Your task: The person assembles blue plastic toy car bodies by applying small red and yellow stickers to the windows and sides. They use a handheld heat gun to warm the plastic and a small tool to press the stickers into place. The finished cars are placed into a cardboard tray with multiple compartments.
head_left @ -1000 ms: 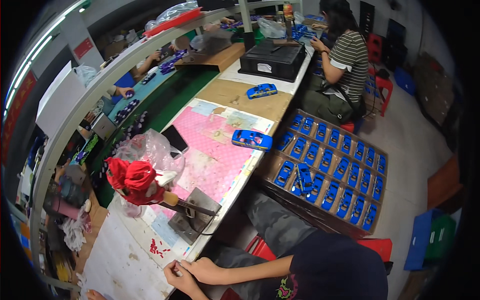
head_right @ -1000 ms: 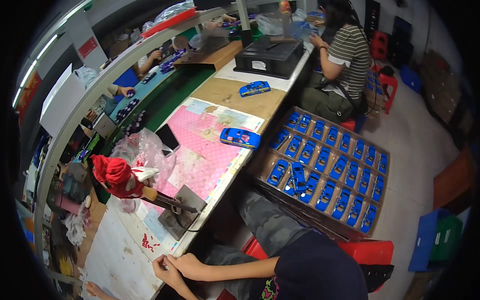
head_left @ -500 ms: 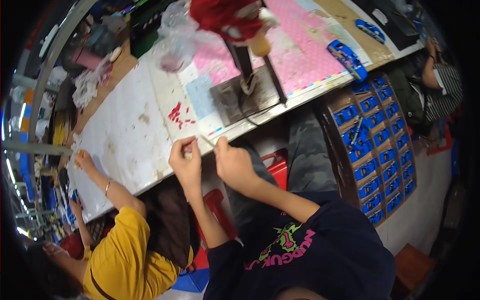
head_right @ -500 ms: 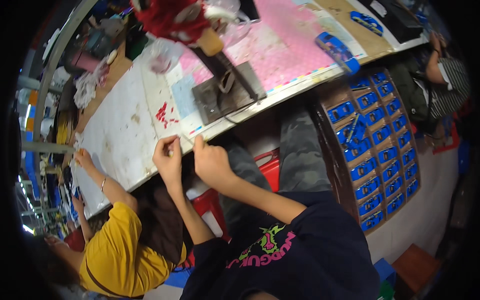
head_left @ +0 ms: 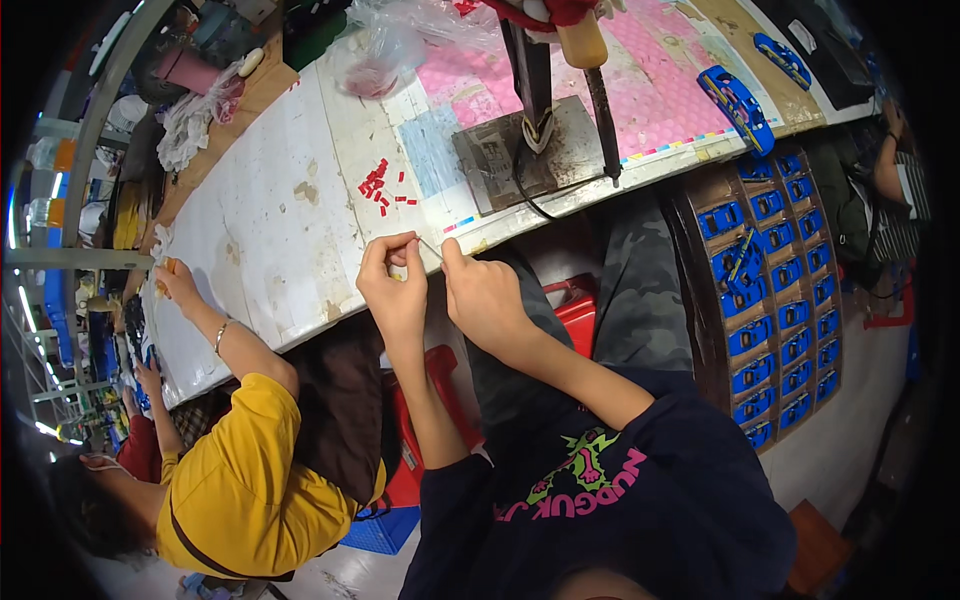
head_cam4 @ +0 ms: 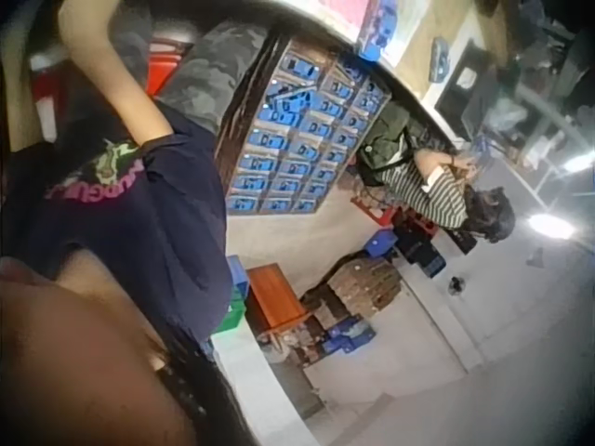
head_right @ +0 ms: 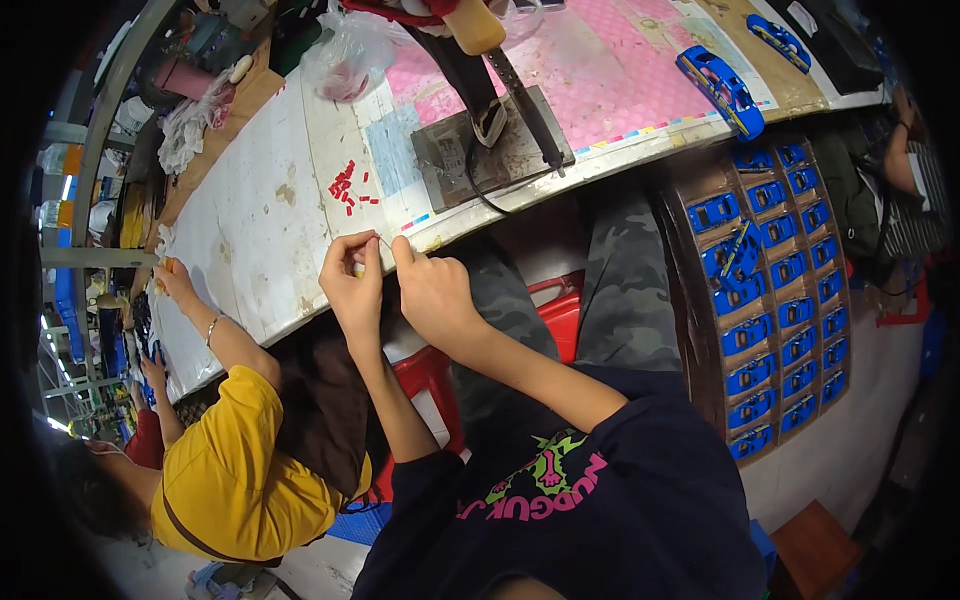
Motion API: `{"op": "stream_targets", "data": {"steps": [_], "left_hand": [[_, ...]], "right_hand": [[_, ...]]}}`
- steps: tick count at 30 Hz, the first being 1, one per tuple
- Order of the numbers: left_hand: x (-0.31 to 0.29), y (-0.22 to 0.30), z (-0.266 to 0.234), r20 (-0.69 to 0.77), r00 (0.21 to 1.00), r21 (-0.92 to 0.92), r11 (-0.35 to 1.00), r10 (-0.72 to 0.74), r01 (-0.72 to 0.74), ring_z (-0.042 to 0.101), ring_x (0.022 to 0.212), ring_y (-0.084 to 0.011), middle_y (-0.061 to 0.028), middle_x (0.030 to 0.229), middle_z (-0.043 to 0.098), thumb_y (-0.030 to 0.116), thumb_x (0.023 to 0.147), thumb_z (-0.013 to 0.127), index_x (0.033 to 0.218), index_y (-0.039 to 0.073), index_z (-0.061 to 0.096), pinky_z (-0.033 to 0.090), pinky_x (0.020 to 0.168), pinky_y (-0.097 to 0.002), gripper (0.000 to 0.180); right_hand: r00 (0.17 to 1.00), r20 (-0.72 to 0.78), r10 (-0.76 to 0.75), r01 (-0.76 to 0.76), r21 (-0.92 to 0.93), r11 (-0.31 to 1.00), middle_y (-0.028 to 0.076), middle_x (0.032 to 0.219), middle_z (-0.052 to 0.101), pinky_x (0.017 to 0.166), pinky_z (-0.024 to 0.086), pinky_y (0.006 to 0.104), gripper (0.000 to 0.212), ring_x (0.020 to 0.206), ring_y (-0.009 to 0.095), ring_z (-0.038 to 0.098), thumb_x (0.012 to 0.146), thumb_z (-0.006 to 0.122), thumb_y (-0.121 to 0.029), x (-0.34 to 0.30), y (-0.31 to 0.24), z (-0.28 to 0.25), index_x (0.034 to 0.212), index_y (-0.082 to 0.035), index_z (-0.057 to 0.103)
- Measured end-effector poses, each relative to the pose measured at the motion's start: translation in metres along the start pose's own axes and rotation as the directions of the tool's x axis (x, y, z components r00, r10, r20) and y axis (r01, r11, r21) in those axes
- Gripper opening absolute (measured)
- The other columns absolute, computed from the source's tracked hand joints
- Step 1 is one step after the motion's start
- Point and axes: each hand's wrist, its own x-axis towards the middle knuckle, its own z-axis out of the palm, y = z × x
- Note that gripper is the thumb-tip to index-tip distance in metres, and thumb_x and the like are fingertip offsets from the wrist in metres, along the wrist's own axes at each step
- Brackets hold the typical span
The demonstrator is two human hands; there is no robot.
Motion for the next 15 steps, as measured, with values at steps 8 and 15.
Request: {"op": "stream_targets", "data": {"steps": [8, 15], "left_hand": [[-0.002, 0.003, -0.009, -0.031, 0.998, -0.1, 0.994, -0.051, 0.048, 0.048, 0.065, -0.0059, -0.0039, 0.075, 0.057, 0.0, 0.077, 0.056, 0.084, -0.004, 0.057, 0.04, 0.059, -0.0185, 0.007], [-0.025, 0.028, -0.061, -0.283, 0.91, -0.441, 0.884, -0.304, 0.158, 0.052, 0.068, -0.0079, -0.0058, 0.078, 0.058, 0.002, 0.079, 0.056, 0.092, -0.004, 0.056, 0.041, 0.064, -0.0183, 0.015]], "right_hand": [[1.0, -0.029, -0.006, 0.007, 0.054, 0.998, 0.011, 0.058, 0.054, 0.047, 0.043, 0.0335, 0.019, 0.051, 0.027, 0.056, 0.069, 0.052, -0.004, -0.003, -0.002, 0.004, 0.084, -0.002, 0.042], [0.989, -0.115, -0.089, 0.119, 0.29, 0.95, 0.019, 0.084, 0.054, 0.058, 0.045, 0.0328, 0.031, 0.07, 0.028, 0.056, 0.065, 0.053, -0.007, 0.035, -0.049, 0.026, 0.093, 0.003, 0.045]]}}
